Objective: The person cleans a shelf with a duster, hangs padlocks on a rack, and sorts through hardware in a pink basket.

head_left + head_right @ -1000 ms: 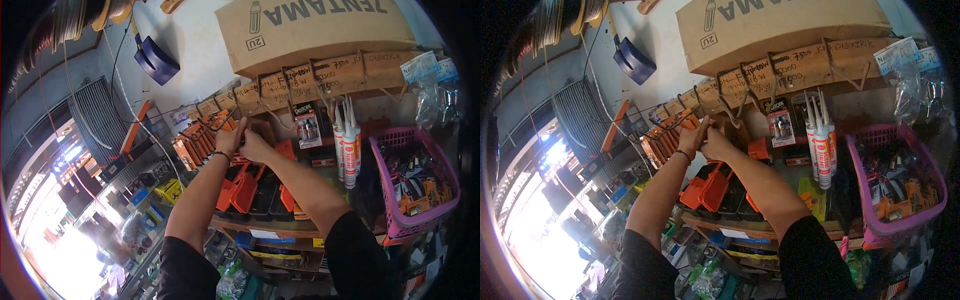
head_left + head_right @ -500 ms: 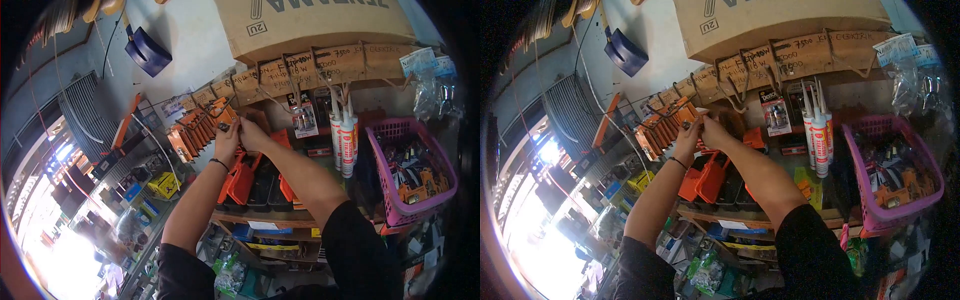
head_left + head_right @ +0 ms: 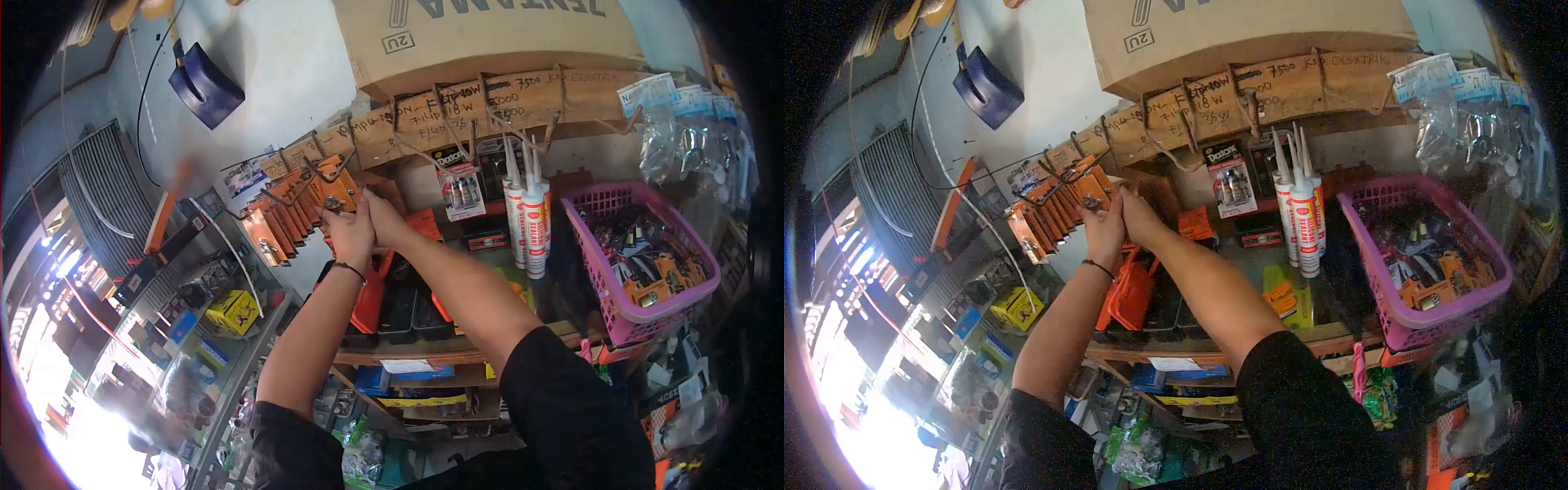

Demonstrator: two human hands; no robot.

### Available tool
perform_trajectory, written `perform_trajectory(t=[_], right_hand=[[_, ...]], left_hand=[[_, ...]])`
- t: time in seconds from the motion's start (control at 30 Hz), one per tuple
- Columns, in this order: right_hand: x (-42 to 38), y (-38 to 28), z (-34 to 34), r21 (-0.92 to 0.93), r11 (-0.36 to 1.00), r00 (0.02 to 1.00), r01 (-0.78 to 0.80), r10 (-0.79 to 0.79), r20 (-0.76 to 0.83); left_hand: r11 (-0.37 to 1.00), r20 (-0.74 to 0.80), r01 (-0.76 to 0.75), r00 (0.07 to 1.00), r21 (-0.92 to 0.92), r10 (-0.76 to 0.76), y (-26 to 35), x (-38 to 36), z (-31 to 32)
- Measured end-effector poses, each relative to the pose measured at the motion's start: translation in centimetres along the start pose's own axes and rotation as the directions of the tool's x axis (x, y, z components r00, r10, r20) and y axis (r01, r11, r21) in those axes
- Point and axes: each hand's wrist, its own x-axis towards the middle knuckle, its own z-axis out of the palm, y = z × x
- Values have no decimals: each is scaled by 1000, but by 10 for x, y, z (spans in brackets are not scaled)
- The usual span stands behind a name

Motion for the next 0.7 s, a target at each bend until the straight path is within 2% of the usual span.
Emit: perform_trajectory(t=[0.03,0.07,0.1,0.13,0.17,0.2,0.23,0.27,0.3,0.33,0.37,0.43,0.5,0.53,0.57,0.6,0.63,0.67,0.7], right_hand=[[3,4,1,524,830,976,-188,218,6],[3,11,-2,512,837,975,-190,222,0],[-1,19,-5,284,955,995,-83,94,-25],[-8,23,-10,37,999,999,40,-39,-21],[-29,-5,-16,-185,983,1000,-21,17,-20],[-26,20,-25,-214,940,958,266,-234,166],[-28,29,-35,-388,774,865,501,-445,231],[-37,2,-51,-636,617,883,464,-267,385],[-47,-9,-60,-497,821,953,280,-177,245],[-67,-48,-71,-588,799,983,125,-21,181],[-83,-60,-87,-693,689,977,214,-131,171],[-110,-89,-121,-794,586,974,159,38,223],[-140,-101,-161,-860,444,950,252,53,306],[-155,-107,-182,-873,387,942,296,35,335],[-173,-123,-203,-906,296,934,302,98,343],[-189,-132,-226,-908,299,933,294,114,340],[-203,-146,-244,-948,230,941,220,206,269],[-218,-148,-267,-962,225,966,156,167,196],[-231,-166,-285,-978,181,966,100,217,139]], left_hand=[[1000,2,5,1000,-12,-5,-4,-2,4],[993,12,-35,999,-111,37,-17,0,11],[976,23,-69,997,-206,75,-30,0,17],[962,159,-108,976,-249,151,-50,10,15],[915,182,31,982,-402,46,-18,-18,9],[824,239,176,970,-538,-52,16,-51,4],[848,257,152,966,-508,-19,7,-60,4],[850,336,266,935,-456,-112,49,-94,-6],[827,293,234,952,-512,-88,49,-107,-1],[870,275,166,961,-465,-36,67,-128,-3],[883,243,72,969,-464,48,81,-144,2],[873,250,-24,954,-487,165,75,-162,15],[862,318,-240,858,-447,404,61,-173,38],[855,389,-291,795,-429,466,61,-180,50],[873,487,-146,781,-466,391,74,-195,61],[872,586,-125,695,-473,417,73,-198,74],[873,672,-105,597,-476,438,72,-201,88],[907,772,-3,524,-421,360,89,-212,96],[878,719,-74,544,-473,433,87,-221,117]])
